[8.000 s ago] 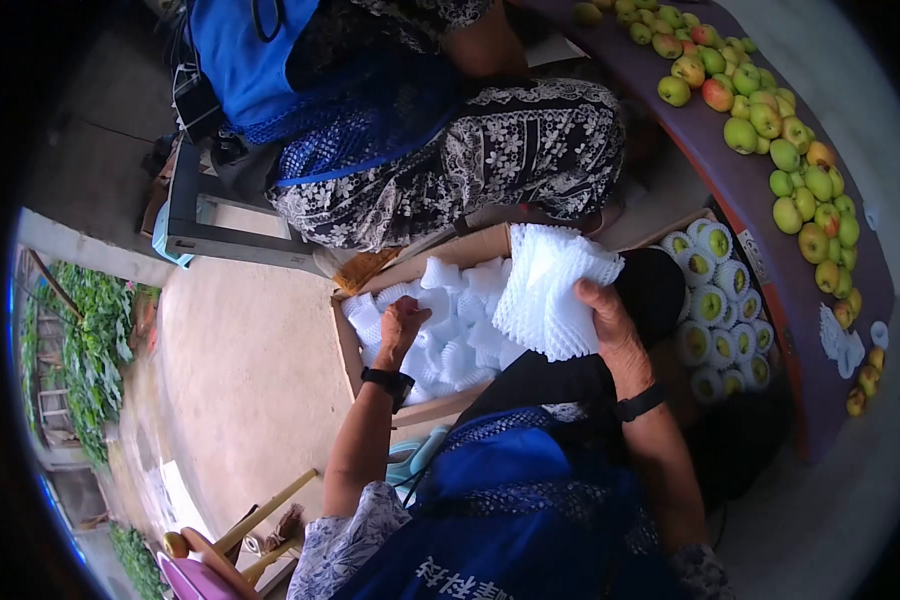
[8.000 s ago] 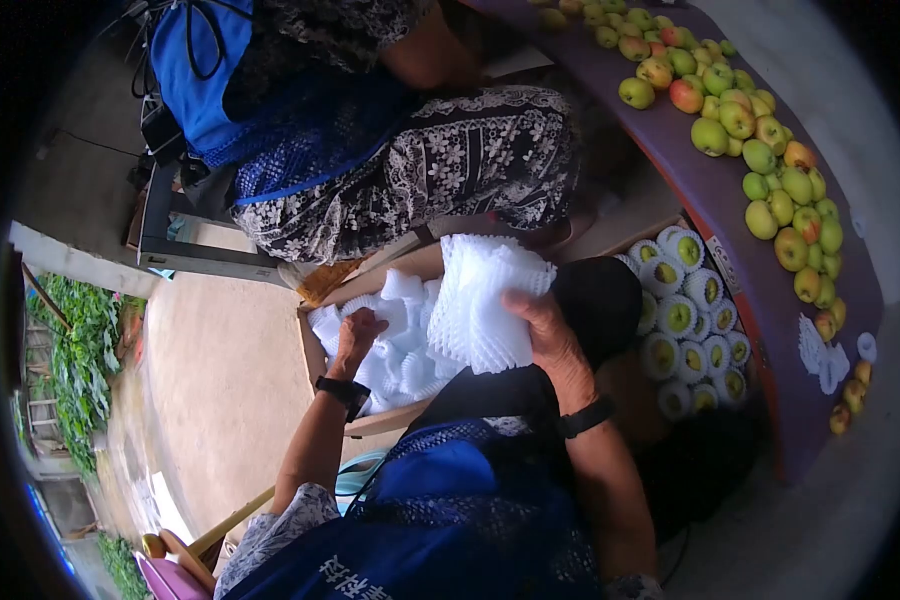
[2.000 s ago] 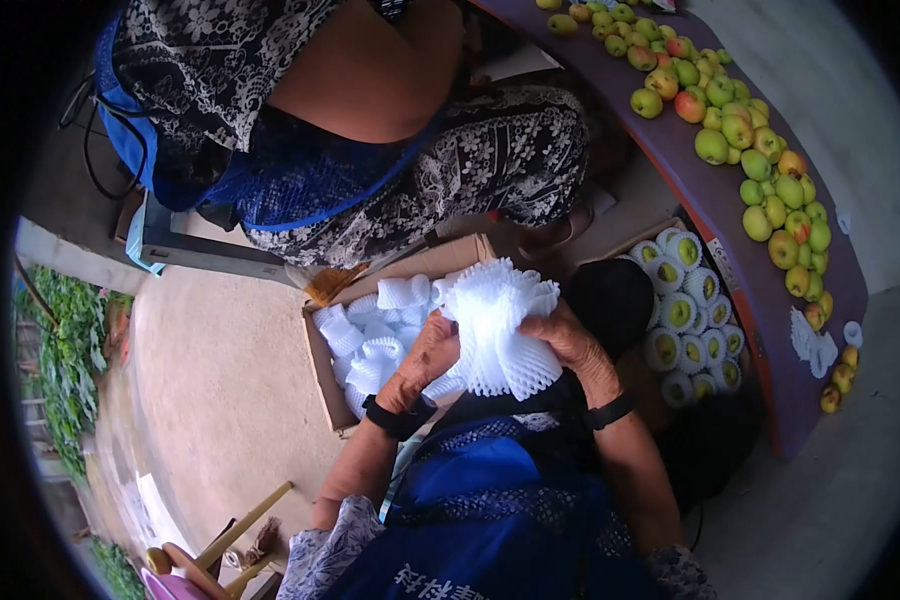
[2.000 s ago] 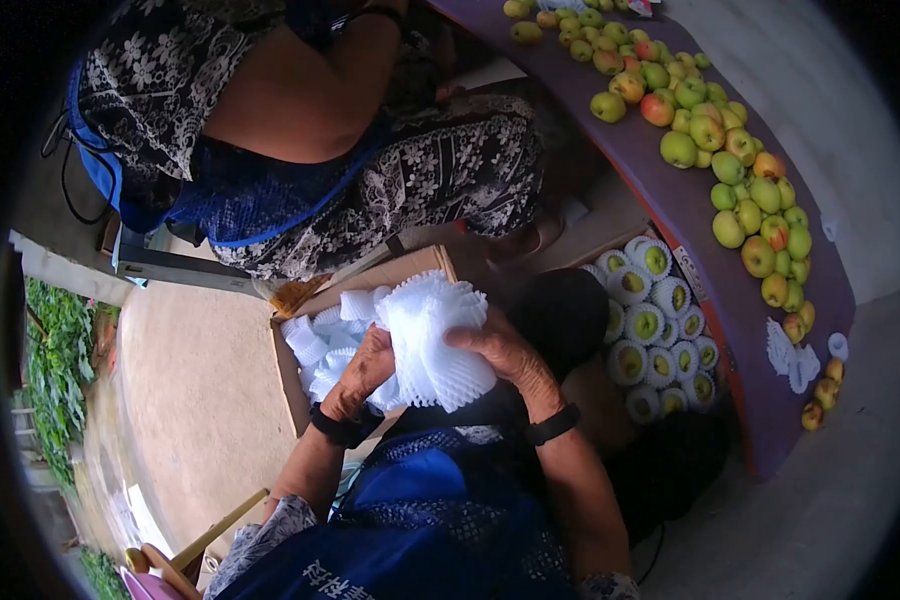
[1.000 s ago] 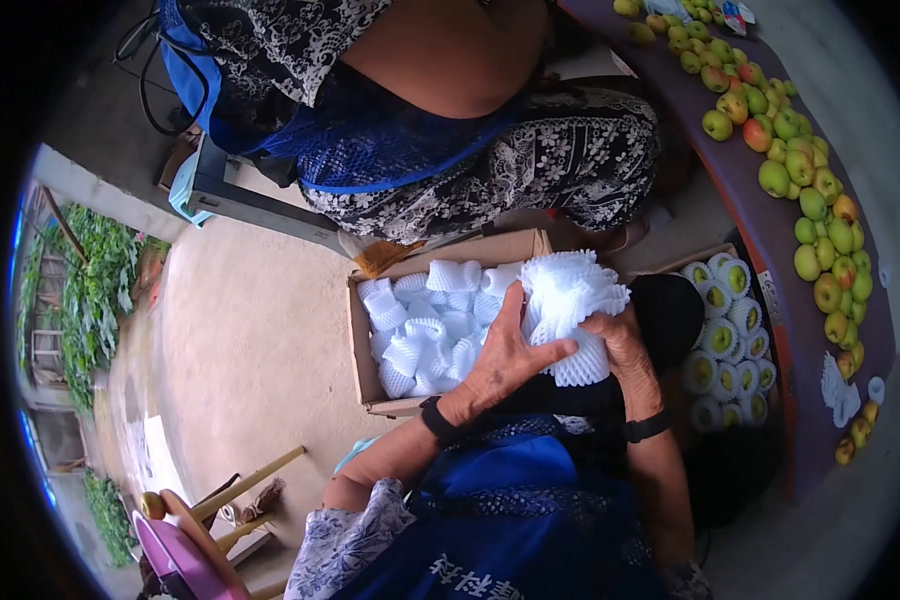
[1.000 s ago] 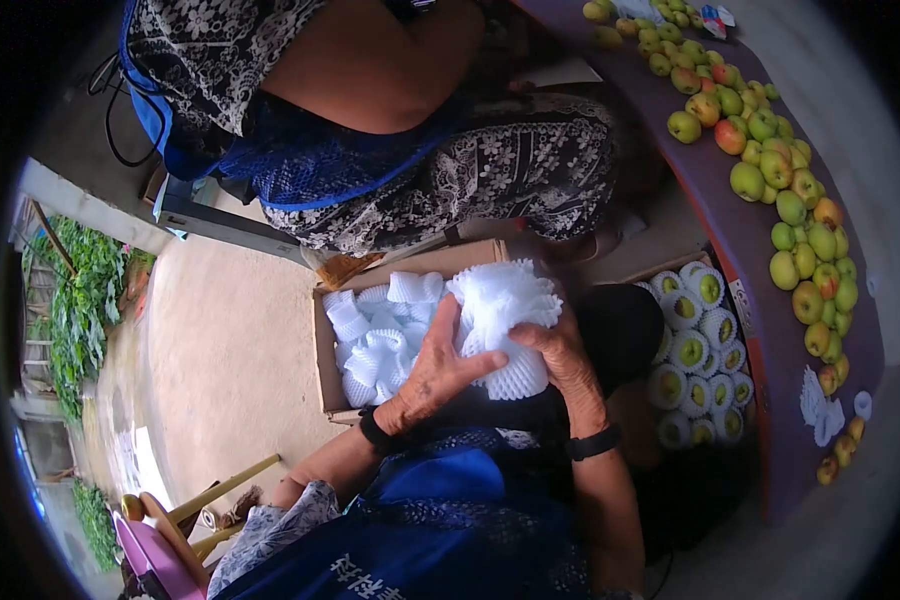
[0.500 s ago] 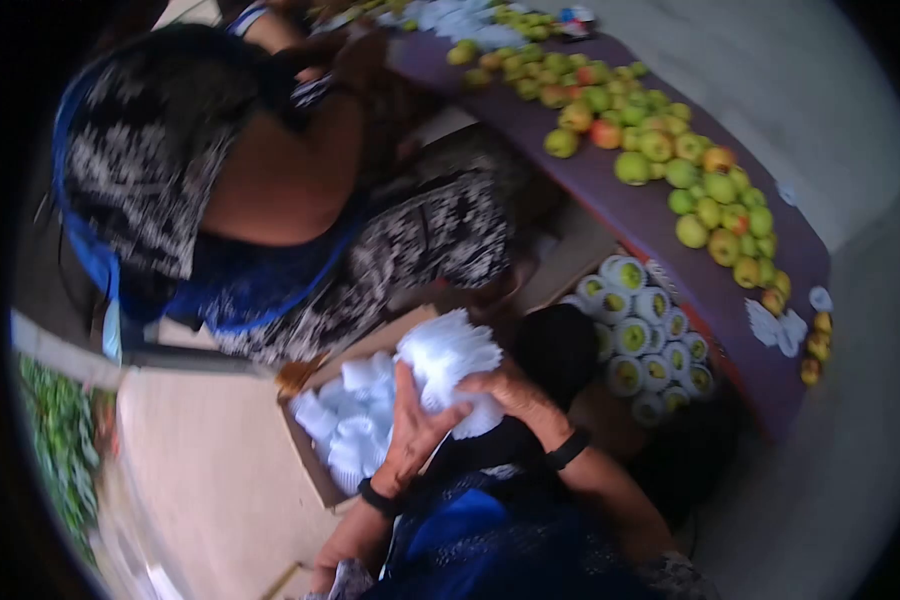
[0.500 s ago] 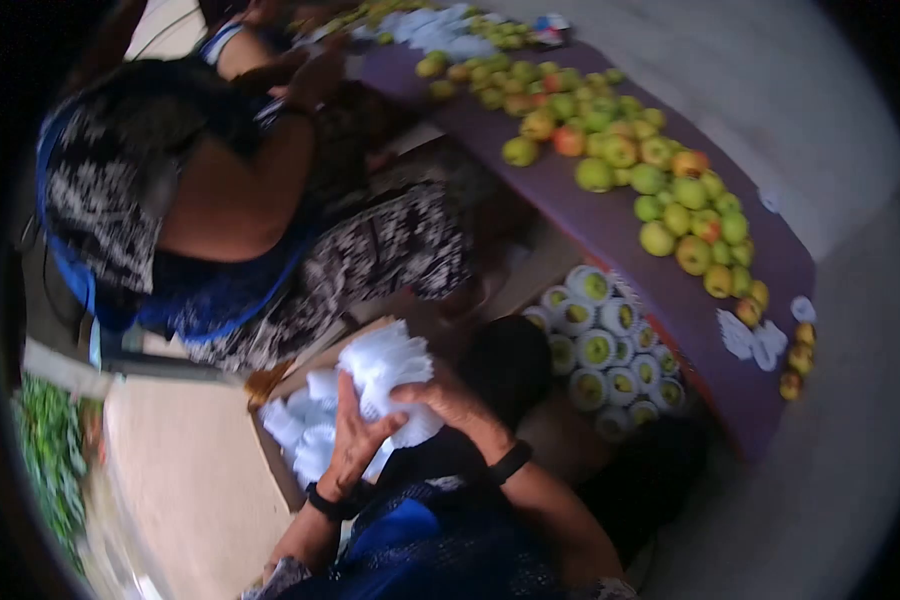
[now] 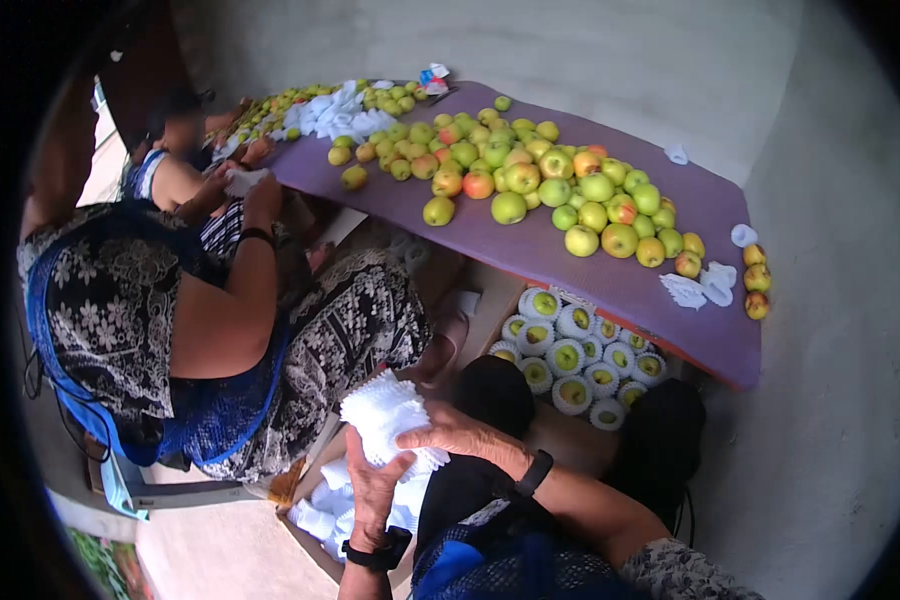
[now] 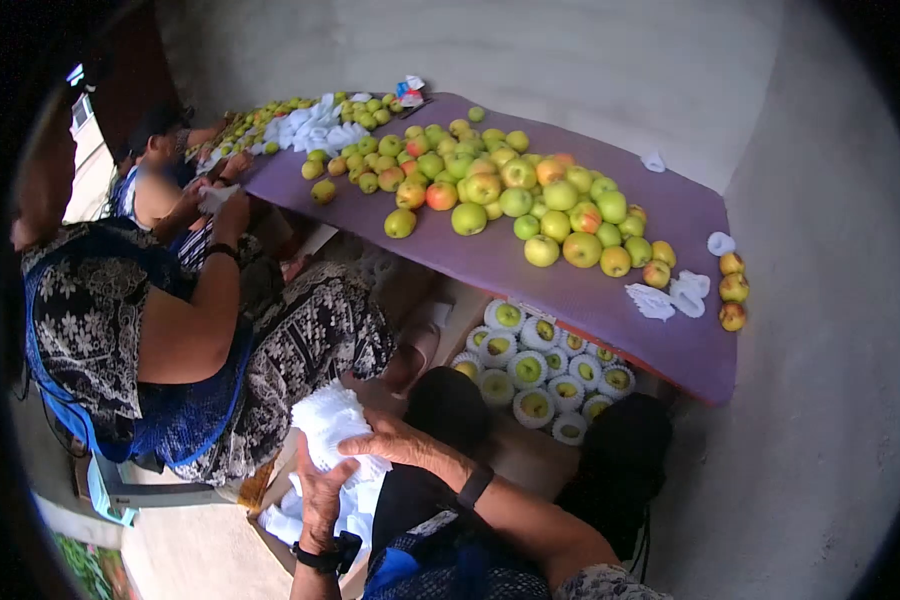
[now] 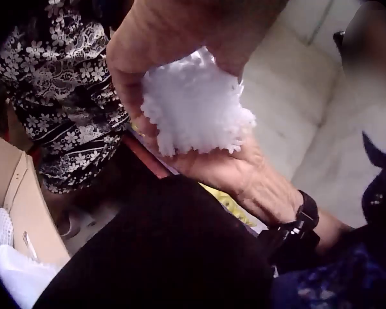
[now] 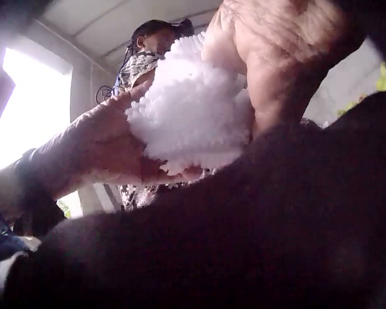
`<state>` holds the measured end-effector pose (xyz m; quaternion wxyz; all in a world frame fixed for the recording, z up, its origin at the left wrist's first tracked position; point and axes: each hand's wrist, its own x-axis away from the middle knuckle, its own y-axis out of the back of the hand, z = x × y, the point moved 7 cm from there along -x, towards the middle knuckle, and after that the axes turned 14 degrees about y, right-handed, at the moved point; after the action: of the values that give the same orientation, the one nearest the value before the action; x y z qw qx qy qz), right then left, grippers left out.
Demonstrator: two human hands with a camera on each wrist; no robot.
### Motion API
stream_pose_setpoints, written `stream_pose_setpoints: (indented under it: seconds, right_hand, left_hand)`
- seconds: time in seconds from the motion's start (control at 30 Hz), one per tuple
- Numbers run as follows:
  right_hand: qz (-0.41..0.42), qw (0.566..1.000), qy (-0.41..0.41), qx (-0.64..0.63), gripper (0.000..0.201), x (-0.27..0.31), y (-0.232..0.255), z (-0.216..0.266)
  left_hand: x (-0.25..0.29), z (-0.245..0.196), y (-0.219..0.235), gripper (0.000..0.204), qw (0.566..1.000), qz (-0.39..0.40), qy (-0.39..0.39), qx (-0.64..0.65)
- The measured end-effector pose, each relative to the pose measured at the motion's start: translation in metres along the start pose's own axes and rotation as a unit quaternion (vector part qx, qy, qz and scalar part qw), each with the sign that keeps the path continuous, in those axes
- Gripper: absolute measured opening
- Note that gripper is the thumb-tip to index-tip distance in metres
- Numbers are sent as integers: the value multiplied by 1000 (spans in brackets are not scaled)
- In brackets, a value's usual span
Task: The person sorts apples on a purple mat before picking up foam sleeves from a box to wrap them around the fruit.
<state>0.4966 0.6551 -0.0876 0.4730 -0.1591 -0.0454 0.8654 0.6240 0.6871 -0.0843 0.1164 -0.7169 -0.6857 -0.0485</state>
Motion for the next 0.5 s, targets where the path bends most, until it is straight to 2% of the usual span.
stream_pose_setpoints:
  seconds: [0.03,0.13,0.27,0.5]
  right_hand:
    - [2,997,64,38,68,-4,4,11]
    - [23,996,86,28,76,-10,14,18]
    - [-10,998,56,38,64,-5,24,35]
    - [-85,990,79,83,56,-1,43,28]
  left_hand:
    - [-2,-8,-3,80,1000,0,-15,2]
    - [-9,-24,-14,71,1000,18,-16,14]
    - [-18,-19,-24,69,997,34,-37,51]
    - [-23,-9,-34,70,995,36,-36,81]
